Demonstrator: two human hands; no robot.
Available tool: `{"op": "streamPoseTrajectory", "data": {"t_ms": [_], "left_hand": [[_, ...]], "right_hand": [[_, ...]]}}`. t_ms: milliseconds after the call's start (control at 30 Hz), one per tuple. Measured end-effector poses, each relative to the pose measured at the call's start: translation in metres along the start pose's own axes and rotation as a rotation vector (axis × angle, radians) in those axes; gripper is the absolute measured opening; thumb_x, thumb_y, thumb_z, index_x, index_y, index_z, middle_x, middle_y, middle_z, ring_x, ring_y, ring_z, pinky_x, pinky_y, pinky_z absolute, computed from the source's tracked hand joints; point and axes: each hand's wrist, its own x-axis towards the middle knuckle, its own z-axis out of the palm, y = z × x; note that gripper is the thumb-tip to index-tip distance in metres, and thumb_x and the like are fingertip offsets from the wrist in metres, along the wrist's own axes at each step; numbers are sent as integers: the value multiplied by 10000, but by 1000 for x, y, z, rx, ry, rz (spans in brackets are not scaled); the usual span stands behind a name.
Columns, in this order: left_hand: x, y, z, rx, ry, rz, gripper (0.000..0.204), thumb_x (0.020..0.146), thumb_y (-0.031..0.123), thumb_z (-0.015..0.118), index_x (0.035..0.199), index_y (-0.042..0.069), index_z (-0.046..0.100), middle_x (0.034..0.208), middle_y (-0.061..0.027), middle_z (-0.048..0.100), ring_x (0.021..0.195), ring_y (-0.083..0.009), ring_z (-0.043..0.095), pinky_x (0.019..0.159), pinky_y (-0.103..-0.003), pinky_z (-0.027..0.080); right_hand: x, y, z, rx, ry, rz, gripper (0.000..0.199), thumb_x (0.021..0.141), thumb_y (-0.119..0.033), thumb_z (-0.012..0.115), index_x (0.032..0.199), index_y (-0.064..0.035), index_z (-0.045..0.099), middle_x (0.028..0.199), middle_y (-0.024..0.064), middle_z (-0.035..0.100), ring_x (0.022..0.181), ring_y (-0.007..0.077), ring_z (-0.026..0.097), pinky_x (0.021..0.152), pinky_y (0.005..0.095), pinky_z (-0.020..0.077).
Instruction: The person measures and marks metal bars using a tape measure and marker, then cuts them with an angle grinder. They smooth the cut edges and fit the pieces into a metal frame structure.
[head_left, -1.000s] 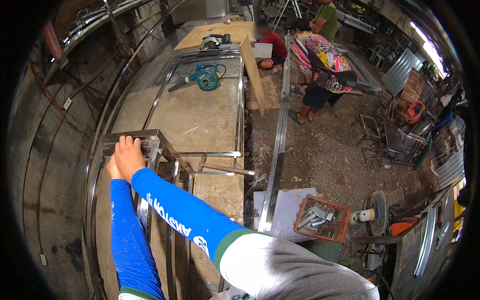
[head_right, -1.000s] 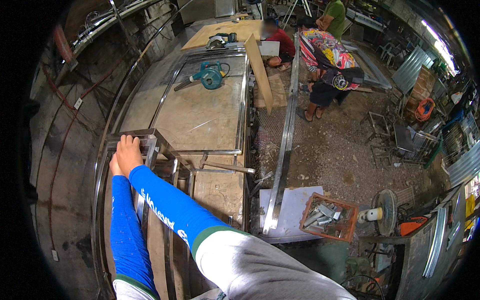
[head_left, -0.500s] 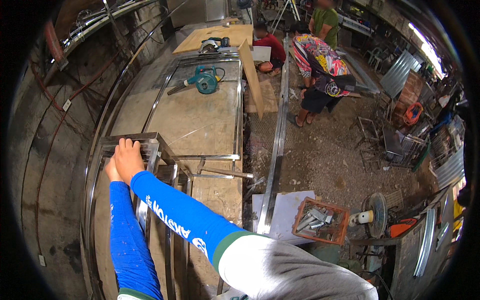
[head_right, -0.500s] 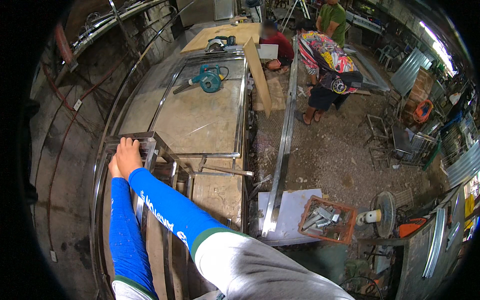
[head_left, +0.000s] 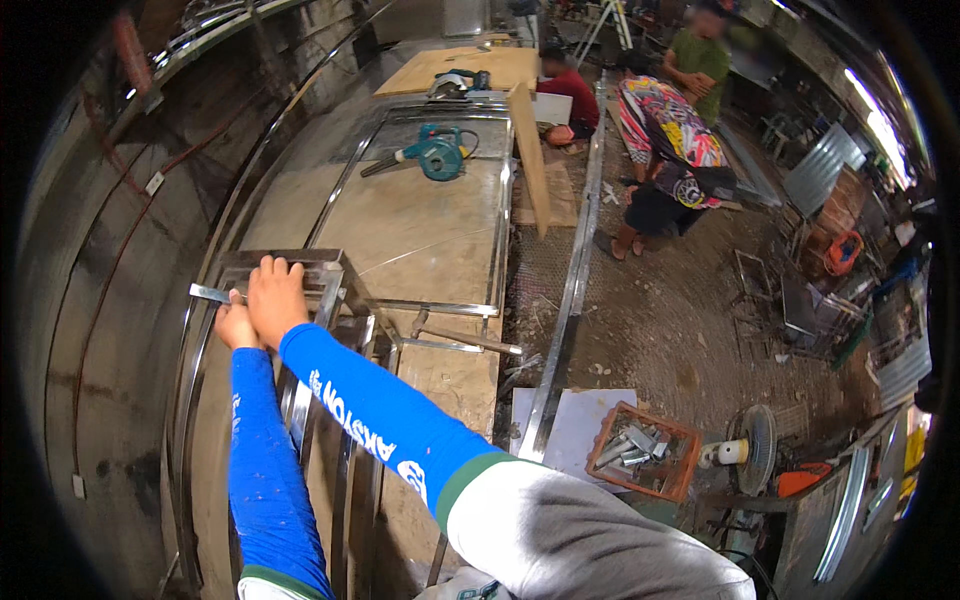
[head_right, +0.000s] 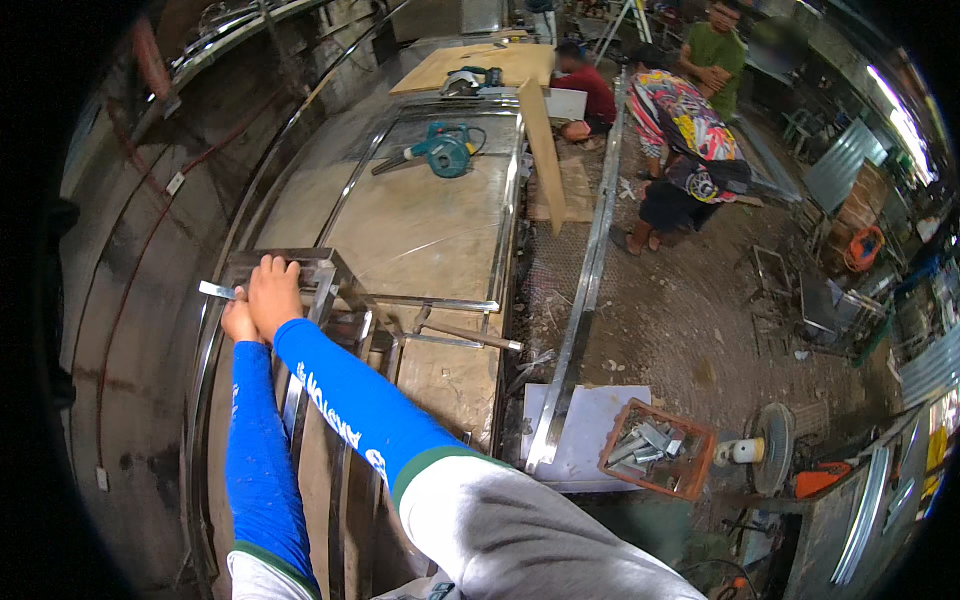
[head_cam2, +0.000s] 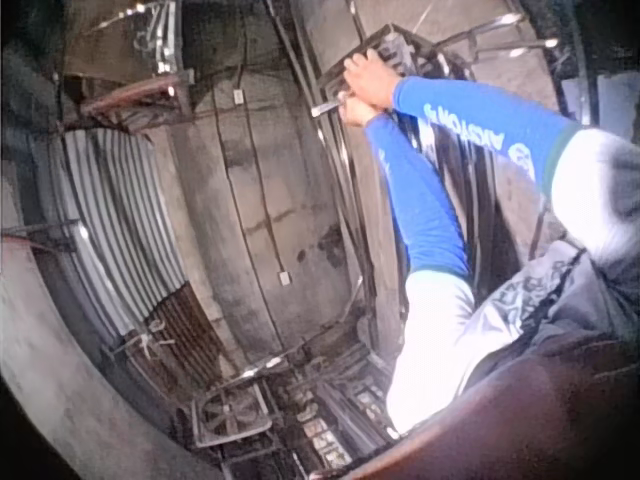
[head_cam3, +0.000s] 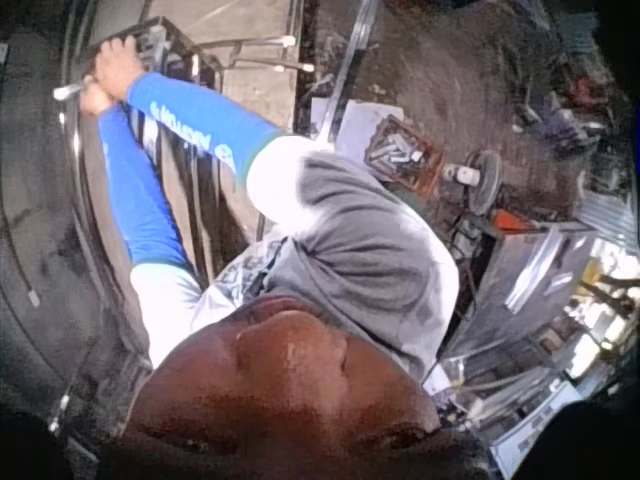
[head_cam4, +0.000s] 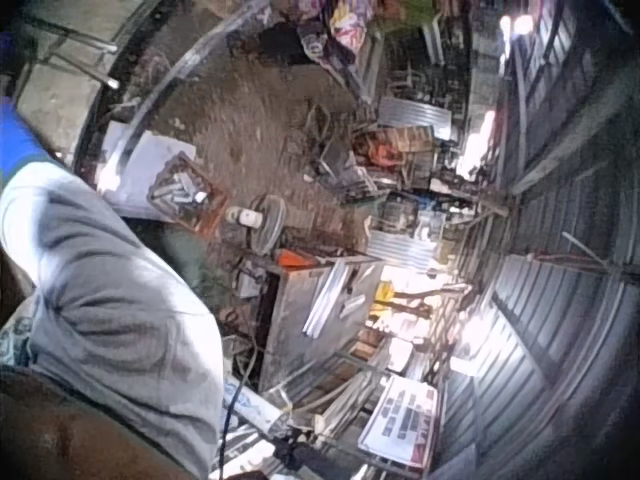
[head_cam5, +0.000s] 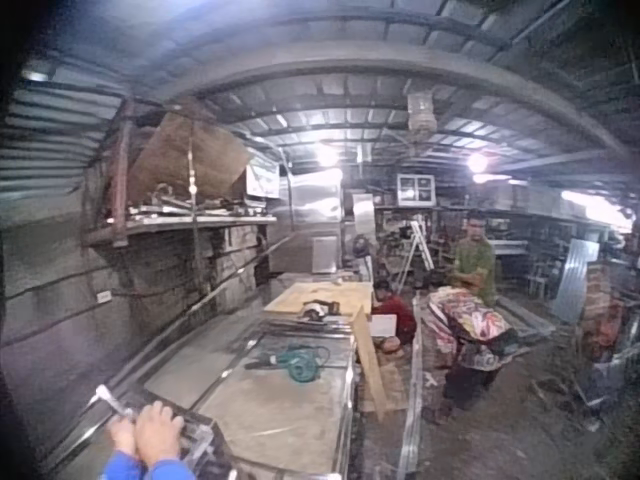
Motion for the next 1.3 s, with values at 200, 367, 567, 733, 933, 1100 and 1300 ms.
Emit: {"op": "streamPoseTrajectory", "data": {"t_ms": [200,367,567,733,933,1100,1300], "left_hand": [[-47,46,-85,319,187,480,340,1082,298,666,1153,-35,648,969,-111,710,892,-213,644,848,-373,513],[-123,87,-198,506,146,716,417,1108,277,630,1342,-67,596,1225,-163,663,1117,-252,601,1033,-366,470],[-209,114,-321,696,-66,569,375,1122,229,601,1343,-72,583,1192,-132,654,1089,-229,594,1015,-347,466],[-238,109,-359,899,-206,467,361,1116,220,603,1303,-88,601,1118,-114,677,1005,-215,615,934,-335,502],[-226,105,-330,760,-211,289,312,1122,248,600,1214,-49,629,907,-43,626,845,-142,562,796,-319,484],[-210,74,-347,569,-309,234,228,1130,263,589,1121,41,642,811,43,557,700,-41,458,622,-231,369],[-214,66,-336,463,-319,62,217,1125,270,602,1092,61,650,732,73,531,576,-15,400,513,-228,295]], "right_hand": [[2,5,0,2,-7,-27,230,958,-206,594,1102,-73,714,1112,99,632,1084,286,591,913,504,438],[0,1,-5,-26,-47,-51,237,961,-211,604,1112,-76,727,1108,96,636,1087,285,592,933,500,438],[2,-1,-6,94,53,-84,224,903,-172,663,1092,-73,731,1095,102,655,1093,289,607,925,497,444],[-6,-2,-21,271,165,-345,184,808,-132,707,984,-77,702,1048,117,646,1075,303,599,911,477,430],[-61,-13,-42,387,-233,-415,225,775,-123,714,982,-39,744,992,182,744,921,369,743,783,483,584],[-92,-16,-70,468,-269,-331,145,773,-150,706,805,-25,773,845,224,765,805,400,765,740,488,614],[-97,-3,-78,489,-281,-195,181,790,-166,694,811,-15,791,883,239,769,845,411,767,782,487,618]]}}
